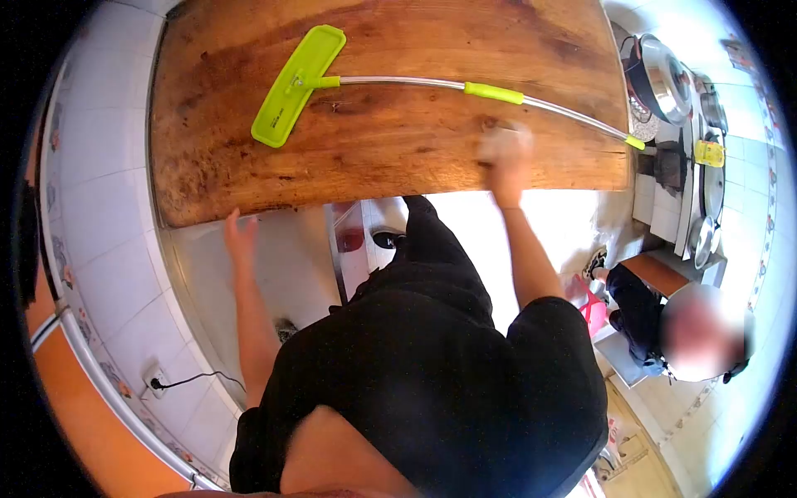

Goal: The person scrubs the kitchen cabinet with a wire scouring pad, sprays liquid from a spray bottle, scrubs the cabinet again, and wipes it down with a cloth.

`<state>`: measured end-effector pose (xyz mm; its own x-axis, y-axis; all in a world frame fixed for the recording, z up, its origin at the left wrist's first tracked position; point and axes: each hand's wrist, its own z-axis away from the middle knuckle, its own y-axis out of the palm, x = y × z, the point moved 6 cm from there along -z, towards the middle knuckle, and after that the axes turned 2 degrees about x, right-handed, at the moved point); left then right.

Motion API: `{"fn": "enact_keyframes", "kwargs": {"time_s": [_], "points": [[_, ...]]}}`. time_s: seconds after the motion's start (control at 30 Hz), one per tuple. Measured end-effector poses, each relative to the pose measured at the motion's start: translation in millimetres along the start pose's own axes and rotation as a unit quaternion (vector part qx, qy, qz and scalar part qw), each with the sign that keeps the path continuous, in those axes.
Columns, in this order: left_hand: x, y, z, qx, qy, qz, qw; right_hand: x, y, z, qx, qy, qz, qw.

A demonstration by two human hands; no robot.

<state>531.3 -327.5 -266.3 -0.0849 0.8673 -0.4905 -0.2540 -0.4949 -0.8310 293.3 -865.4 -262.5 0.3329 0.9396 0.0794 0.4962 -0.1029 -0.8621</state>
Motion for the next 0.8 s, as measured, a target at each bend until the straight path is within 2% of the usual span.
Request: {"fn": "enact_keyframes", "kwargs": {"time_s": [0.07,0.1,0.13,0.2,0.3,0.37,0.4,0.43,0.47,0.5,0.53,0.57,0.63,0.67,0.73,0.8], "points": [[15,18,10,-0.003,0.046,-0.004,0.999,-138,-12,65,0.069,0.187,0.106,0.974],[16,25,11,-0.007,0.068,-0.006,0.998,-192,-29,91,0.125,0.424,0.081,0.893],[9,30,16,-0.01,0.084,-0.018,0.996,-229,-45,110,0.13,0.54,0.052,0.83],[-16,46,37,-0.018,0.106,-0.044,0.993,-265,-63,107,0.038,0.627,-0.166,0.76],[-67,69,59,0.012,0.12,0.037,0.992,-224,-46,44,-0.04,0.596,-0.503,0.624],[-94,103,57,0.121,0.092,0.209,0.966,-149,3,-10,0.115,0.475,-0.769,0.412],[-119,113,59,0.173,0.055,0.296,0.938,-89,6,-41,0.133,0.487,-0.802,0.32],[-152,118,64,0.219,0.017,0.382,0.898,-26,6,-75,0.247,0.365,-0.888,0.132],[-180,122,67,0.241,-0.036,0.508,0.826,14,17,-91,0.263,0.387,-0.879,0.097],[-205,124,65,0.252,-0.082,0.624,0.735,49,29,-104,0.292,0.383,-0.871,0.091],[-226,129,59,0.283,-0.12,0.685,0.661,76,40,-115,0.322,0.378,-0.864,0.085],[-244,131,55,0.311,-0.153,0.738,0.579,94,47,-126,0.356,0.353,-0.855,0.133],[-260,121,42,0.268,-0.143,0.706,0.64,124,61,-149,0.404,0.295,-0.835,0.228],[-266,112,30,0.247,-0.134,0.689,0.668,95,118,-153,0.384,0.127,-0.669,0.624],[-224,120,0,0.128,-0.023,0.511,0.85,111,88,-190,0.327,0.149,-0.69,0.628],[-233,84,8,-0.004,-0.062,0.436,0.898,121,93,-191,0.331,0.237,-0.648,0.644]]}}
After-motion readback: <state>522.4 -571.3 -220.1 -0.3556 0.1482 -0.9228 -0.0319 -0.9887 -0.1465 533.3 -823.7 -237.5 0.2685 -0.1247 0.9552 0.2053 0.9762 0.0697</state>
